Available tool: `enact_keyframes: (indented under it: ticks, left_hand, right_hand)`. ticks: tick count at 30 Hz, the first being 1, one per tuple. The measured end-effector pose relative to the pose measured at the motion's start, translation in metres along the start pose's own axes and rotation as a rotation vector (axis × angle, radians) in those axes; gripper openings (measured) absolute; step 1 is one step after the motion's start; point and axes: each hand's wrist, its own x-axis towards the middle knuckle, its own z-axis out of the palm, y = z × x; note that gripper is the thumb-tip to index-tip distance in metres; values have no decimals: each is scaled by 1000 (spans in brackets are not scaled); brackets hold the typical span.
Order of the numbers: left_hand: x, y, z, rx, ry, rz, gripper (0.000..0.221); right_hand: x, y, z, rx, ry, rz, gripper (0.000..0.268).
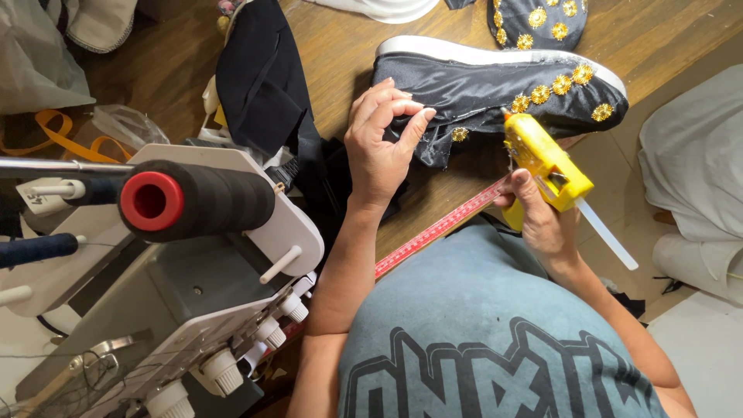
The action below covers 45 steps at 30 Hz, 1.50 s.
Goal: Decorating a black fabric garment with gold floral trim using a hot glue gun and scissors
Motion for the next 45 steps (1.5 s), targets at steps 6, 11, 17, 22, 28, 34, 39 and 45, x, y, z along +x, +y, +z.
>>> enact_keyframes:
  ticks: [6, 11, 17, 22, 28, 34, 39, 45]
  left_hand:
    - [-1, -2, 0, 1, -2, 3, 16]
    - [-1, -2, 0, -1, -4, -9, 16]
    - [-1, -3, 0, -4, -3, -9, 16]
    - [-2, -3, 0, -6, -4, -12, 15]
    - [-2, -2, 0, -9, -5, -15, 16]
    - [-3, -4, 1, -12, -1, -17, 16]
    - [-3, -4, 0, -14, 0, -26, 16]
    - [-3, -4, 0, -10, -4, -22, 16]
  right_hand:
    - [5, 4, 5, 6, 11, 21, 41]
    - [3, 5, 4, 10, -23, -22, 40]
    - [3, 4, 3, 1, -48, -51, 42]
    - [7, 18, 0, 85, -60, -59, 33]
    - [3, 9, 2, 79, -37, -29, 32]
    - [7, 23, 1, 59, -15, -5, 35]
    - [7, 22, 3, 3, 8, 20, 39]
    - [5, 19, 8, 20, -39, -22, 40]
